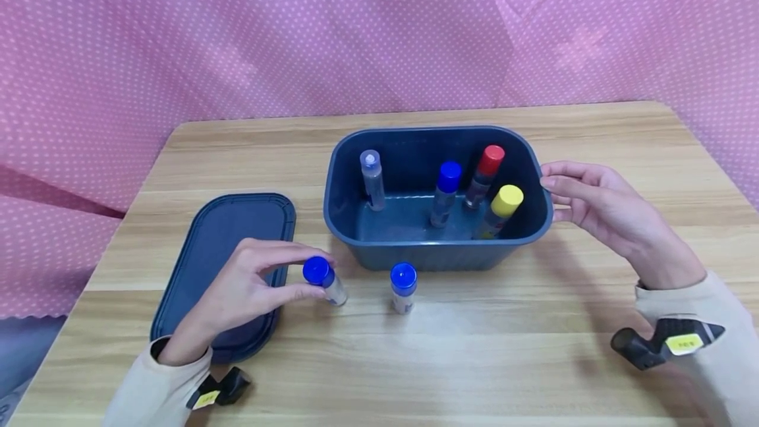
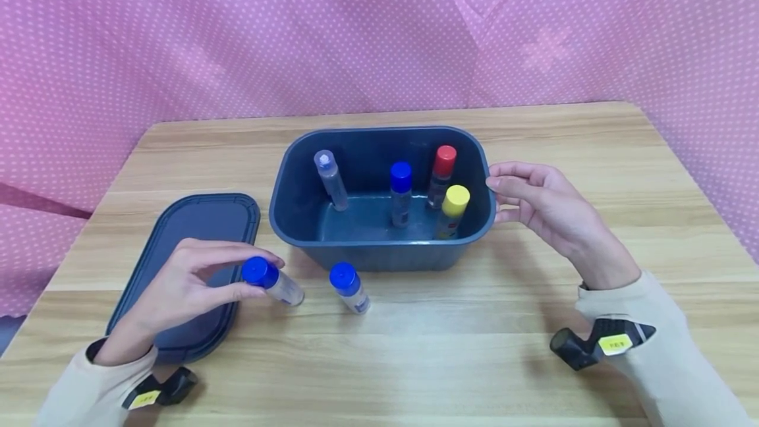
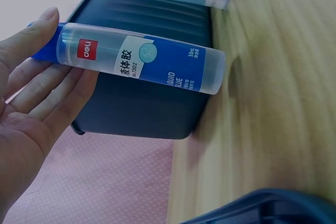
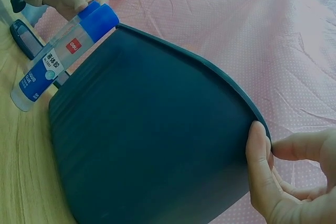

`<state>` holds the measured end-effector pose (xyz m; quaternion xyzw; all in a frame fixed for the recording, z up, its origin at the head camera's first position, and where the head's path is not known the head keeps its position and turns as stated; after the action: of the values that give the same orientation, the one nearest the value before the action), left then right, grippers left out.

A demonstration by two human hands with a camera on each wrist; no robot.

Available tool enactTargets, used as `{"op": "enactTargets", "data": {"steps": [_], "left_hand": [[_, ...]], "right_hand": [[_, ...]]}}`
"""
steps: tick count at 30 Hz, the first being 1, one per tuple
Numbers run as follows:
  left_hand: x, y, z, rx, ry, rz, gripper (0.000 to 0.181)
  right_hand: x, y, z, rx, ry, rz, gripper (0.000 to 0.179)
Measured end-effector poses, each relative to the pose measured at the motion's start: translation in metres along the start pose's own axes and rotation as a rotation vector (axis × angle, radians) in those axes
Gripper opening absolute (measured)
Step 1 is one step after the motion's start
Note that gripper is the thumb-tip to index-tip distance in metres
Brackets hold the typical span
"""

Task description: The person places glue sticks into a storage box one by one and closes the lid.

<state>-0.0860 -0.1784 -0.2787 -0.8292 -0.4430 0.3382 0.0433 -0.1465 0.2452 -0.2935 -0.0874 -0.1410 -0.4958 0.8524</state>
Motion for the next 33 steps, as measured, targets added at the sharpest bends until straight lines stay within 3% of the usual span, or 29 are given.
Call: {"op": "enactTargets", "data": {"steps": [8,15,21,28,33], "left_hand": [[-0.004,-0.003,-0.008,0.051,-0.002,-0.023,0.038],[-0.005,-0.008,-0.016,0.056,-0.015,-0.031,0.04],[-0.006,-0.015,-0.028,0.047,0.03,-0.029,0.041],[-0.01,-0.027,-0.041,0.13,0.073,-0.046,0.042],[-0.011,-0.036,-0.047,0.183,0.119,-0.054,0.032]], "right_hand": [[-0.002,0.001,-0.001,-0.004,0.002,-0.021,0.03],[0.0,0.002,0.0,-0.001,0.005,-0.029,0.03],[0.001,0.0,0.001,-0.013,-0.003,-0.033,0.029],[0.001,0.001,0.0,-0.013,-0.007,-0.027,0.03],[0.0,0.001,0.0,-0.009,-0.006,-0.03,0.03]]}}
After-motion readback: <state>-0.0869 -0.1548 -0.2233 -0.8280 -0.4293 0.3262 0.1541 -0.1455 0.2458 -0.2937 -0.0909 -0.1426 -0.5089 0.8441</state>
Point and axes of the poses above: each hand's wrist, its own y-axis away from the middle knuckle, its own x-axis out of the palm, z = x × y, the point moved 3 cm from there along -y, towards the middle knuckle, and after that the axes turned 7 degrees about y, right-handed, at the moved point
